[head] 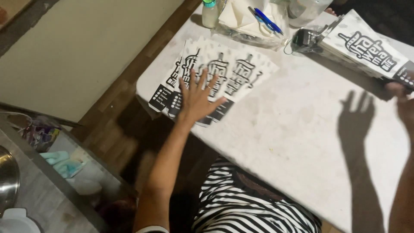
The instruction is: Sorting, aligning, and applying glue to the edges of paper food wrappers.
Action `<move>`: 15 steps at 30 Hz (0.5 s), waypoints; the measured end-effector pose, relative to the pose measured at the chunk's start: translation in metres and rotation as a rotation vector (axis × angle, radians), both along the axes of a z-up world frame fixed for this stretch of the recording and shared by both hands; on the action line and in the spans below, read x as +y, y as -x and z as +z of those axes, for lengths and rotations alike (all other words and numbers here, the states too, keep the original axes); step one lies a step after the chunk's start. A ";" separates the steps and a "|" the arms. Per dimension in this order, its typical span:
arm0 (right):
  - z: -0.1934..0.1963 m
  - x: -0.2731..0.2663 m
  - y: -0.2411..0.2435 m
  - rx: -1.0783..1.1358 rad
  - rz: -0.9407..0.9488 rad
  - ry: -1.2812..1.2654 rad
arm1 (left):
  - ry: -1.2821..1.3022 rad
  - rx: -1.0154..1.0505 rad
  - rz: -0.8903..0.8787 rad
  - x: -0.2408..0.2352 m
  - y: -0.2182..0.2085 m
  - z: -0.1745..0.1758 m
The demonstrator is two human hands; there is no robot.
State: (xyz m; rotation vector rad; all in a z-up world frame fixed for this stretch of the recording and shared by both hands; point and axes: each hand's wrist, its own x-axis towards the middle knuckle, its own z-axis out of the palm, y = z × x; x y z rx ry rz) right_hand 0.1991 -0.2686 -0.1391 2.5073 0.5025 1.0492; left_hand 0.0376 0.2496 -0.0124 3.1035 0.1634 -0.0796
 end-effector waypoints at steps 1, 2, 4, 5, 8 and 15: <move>0.009 0.020 0.028 0.040 0.095 -0.040 | 0.005 -0.030 -0.015 -0.019 0.005 0.001; 0.018 0.040 0.054 0.080 0.189 -0.080 | 0.011 -0.061 -0.029 -0.039 0.010 0.001; 0.102 0.065 0.092 0.414 0.330 -0.425 | 0.052 0.019 -0.048 -0.076 0.017 0.010; 0.153 0.068 0.115 0.735 0.483 -0.781 | 0.088 0.093 -0.053 -0.096 0.020 0.014; 0.132 0.104 0.180 0.833 0.596 -0.713 | 0.190 -0.097 -0.170 -0.146 0.029 0.003; 0.122 0.102 0.238 0.732 0.583 -0.565 | 0.272 -0.023 -0.189 -0.206 0.025 -0.001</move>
